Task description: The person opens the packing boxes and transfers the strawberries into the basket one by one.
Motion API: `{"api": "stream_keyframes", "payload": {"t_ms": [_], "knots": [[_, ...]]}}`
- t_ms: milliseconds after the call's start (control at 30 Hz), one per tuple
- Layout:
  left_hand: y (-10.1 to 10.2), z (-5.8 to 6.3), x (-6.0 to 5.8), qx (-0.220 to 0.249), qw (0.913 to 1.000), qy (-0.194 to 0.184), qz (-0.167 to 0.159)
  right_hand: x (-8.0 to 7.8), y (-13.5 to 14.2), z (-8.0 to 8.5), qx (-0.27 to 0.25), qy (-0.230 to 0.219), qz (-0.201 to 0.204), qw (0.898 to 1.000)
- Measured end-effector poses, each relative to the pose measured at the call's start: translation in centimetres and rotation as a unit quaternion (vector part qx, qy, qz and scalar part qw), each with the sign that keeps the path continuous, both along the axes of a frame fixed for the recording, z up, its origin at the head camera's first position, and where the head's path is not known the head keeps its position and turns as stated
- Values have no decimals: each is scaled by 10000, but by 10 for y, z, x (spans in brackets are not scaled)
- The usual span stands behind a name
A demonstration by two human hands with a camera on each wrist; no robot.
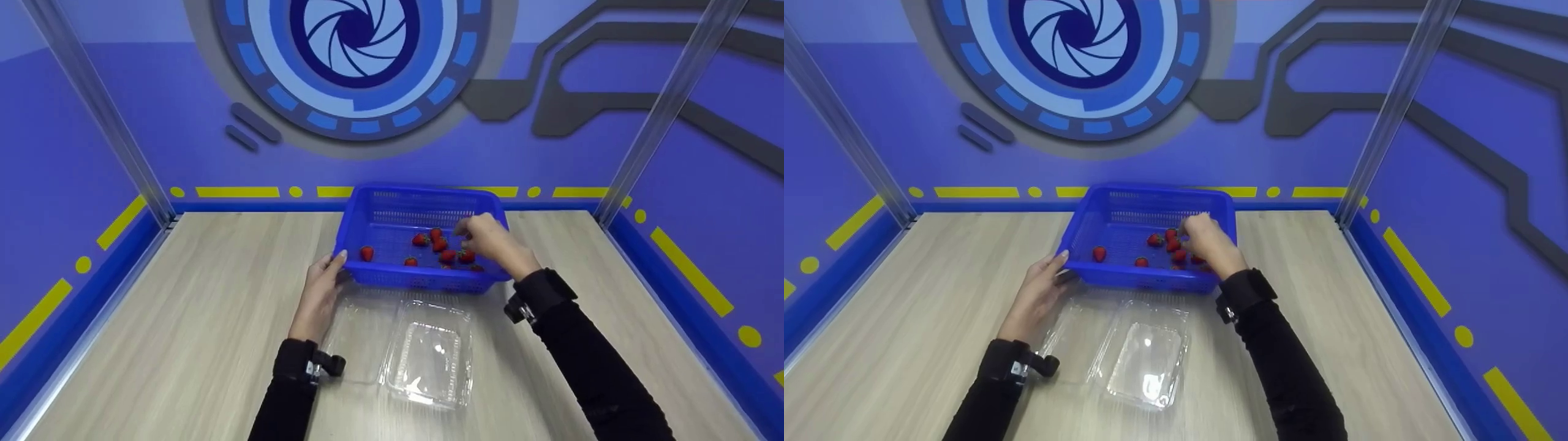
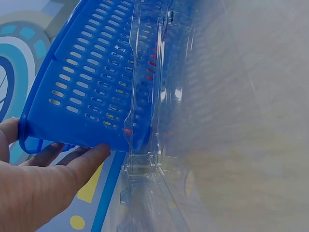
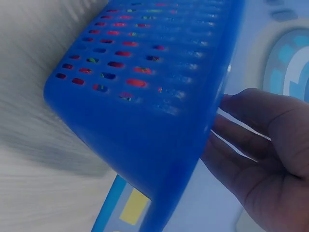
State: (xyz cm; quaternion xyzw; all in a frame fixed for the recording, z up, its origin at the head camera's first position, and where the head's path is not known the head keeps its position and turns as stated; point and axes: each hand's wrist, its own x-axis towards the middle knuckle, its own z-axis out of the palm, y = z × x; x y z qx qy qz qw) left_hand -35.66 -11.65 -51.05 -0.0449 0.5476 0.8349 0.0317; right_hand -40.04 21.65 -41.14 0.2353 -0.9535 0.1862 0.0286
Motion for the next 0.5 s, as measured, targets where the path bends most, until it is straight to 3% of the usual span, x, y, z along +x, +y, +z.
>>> {"api": "stream_keyframes", "payload": {"t_ms": [100,200,333,400,467,500], "knots": [[1,1,0,-11,10000,-1,3,11,-1,-2,-45,176,101,9998],[3,1,1,-128,9999,-25,85,30,-1,-5,-188,697,337,9968],[2,9,8,-1001,9944,66,346,69,-2,-8,-406,1443,648,9866],[-4,21,16,-1896,9805,239,451,94,-5,-10,-499,1505,662,9851],[-11,35,27,-2934,9534,524,477,122,-7,-13,-550,1343,543,9879],[-14,42,35,-3442,9358,651,404,136,-7,-16,-550,1189,453,9904]]}}
